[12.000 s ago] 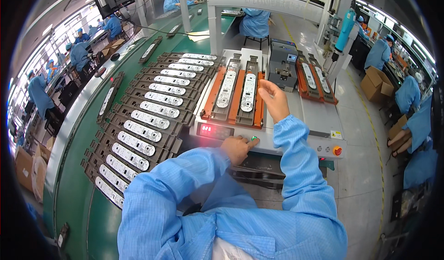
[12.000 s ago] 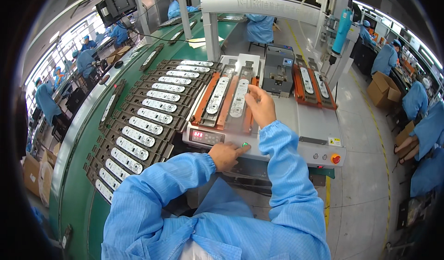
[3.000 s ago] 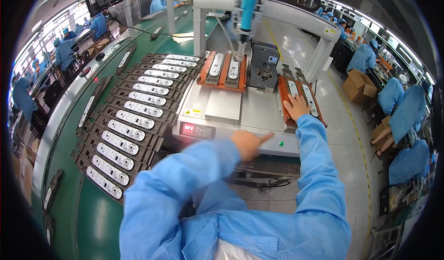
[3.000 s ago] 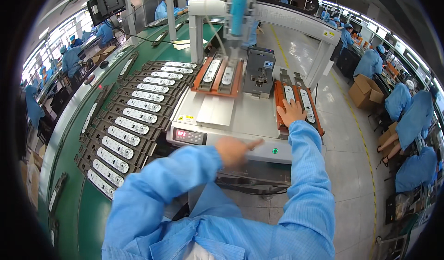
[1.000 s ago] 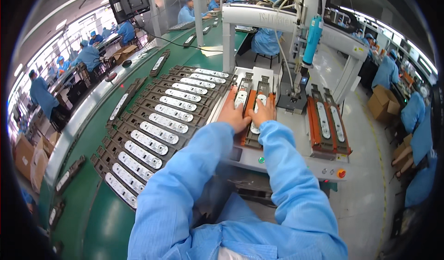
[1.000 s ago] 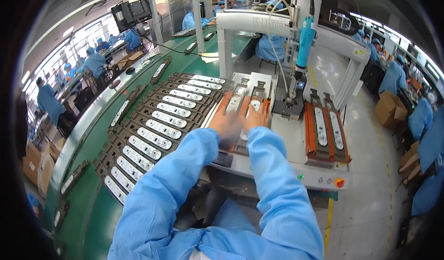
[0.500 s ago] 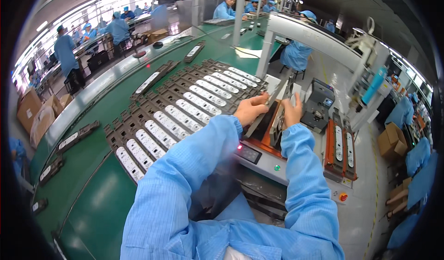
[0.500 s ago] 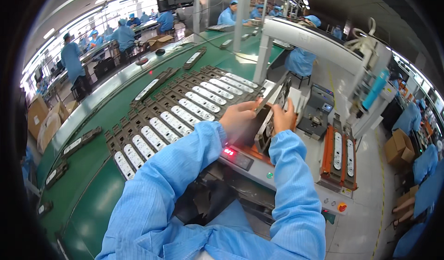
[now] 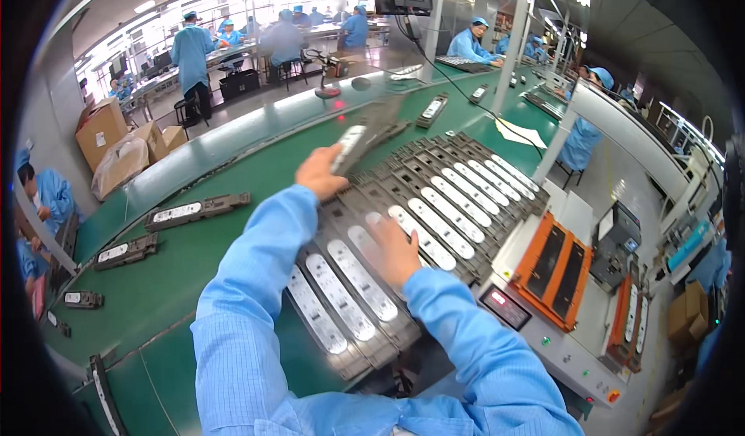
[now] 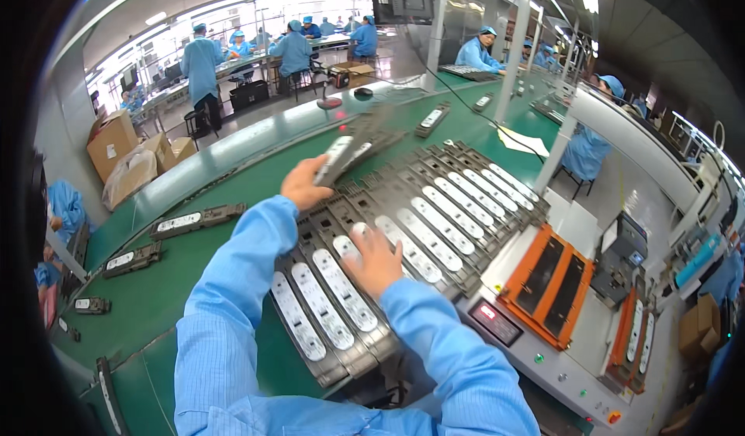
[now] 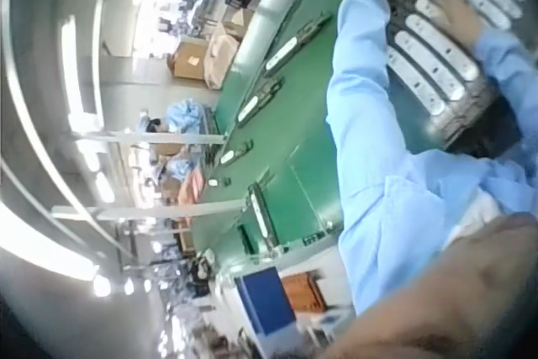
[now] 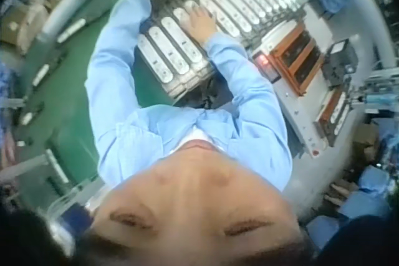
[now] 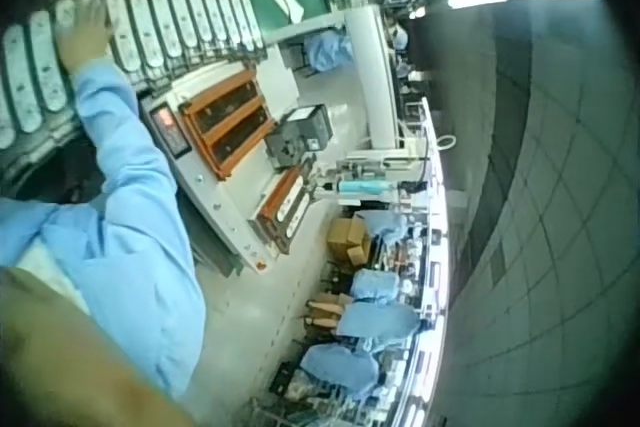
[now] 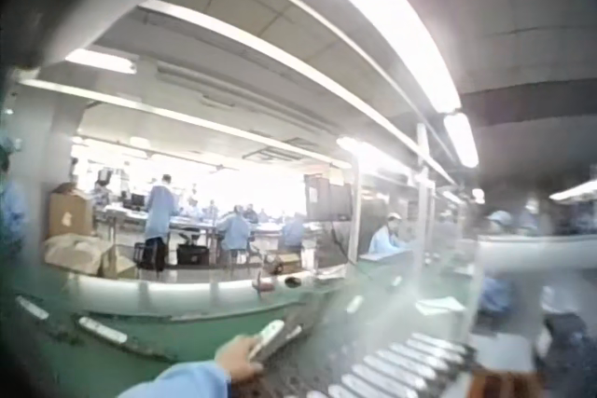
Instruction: Operating an automated assembly machine to process electronic component housings and placing them on a conveyor belt.
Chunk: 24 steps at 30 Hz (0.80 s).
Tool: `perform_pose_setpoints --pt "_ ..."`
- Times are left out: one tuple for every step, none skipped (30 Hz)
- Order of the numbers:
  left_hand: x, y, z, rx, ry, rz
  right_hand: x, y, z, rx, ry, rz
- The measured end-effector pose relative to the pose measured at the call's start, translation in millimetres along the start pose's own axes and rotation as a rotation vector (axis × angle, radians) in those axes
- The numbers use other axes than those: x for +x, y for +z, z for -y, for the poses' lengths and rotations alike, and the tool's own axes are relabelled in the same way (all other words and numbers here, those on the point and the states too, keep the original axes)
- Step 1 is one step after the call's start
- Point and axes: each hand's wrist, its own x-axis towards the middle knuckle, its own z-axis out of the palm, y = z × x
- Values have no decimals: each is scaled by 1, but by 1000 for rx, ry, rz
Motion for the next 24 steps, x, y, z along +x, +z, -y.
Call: perform_pose_setpoints --pt "8 -2 37 57 -70 22 -10 1 6 -130 -82 119" --pt "16 -2 65 107 -133 47 -12 -2 3 -107 -59 157" --pt "17 -1 90 120 -162 102 -18 -5 3 -89 -52 161" --pt "21 0 111 131 -186 153 -21 -9 4 -74 -45 161" --pt "27 -2 132 135 -179 147 -17 -8 9 -70 -61 156" --pt "29 8 144 162 -217 239 -19 -11 7 -78 -67 156" --pt "30 19 154 191 -257 331 -20 -12 7 -97 -79 159" --pt "29 32 156 180 -245 338 -25 -14 7 -99 -60 175" --pt "26 42 158 175 -221 359 -28 -14 6 -84 -60 164" --pt "25 50 160 173 -200 379 -30 -13 4 -65 -63 153" --pt "24 47 159 37 -206 359 -31 -15 6 -66 -57 155" --pt "23 37 169 39 -212 362 -30 -17 9 -63 -66 156" --pt "24 19 184 -5 -173 342 -28 -17 11 -57 -75 157" --pt "24 0 198 -50 -134 321 -28 -17 12 -49 -78 160" --pt "23 -28 209 9 -167 412 -27 -17 10 -56 -81 155" --pt "24 -52 202 59 -185 506 -28 -22 5 -74 -69 144" --pt "21 -80 172 111 -401 693 -28 -24 1 -89 -40 136" --pt "12 -104 148 177 -634 866 -28 -26 1 -85 -26 122" --pt "-12 -113 217 315 -561 851 -25 -22 12 -66 -60 126" --pt "-43 -121 287 455 -488 842 -22 -18 23 -43 -92 129" --pt "-53 -96 290 521 -491 680 -20 -17 18 -47 -63 113" --pt "-60 -85 287 587 -497 508 -18 -16 16 -55 -56 122" --pt "-61 -77 272 596 -468 507 -16 -15 14 -65 -47 130" --pt "-62 -71 251 666 -489 442 -14 -12 10 -63 -25 111"
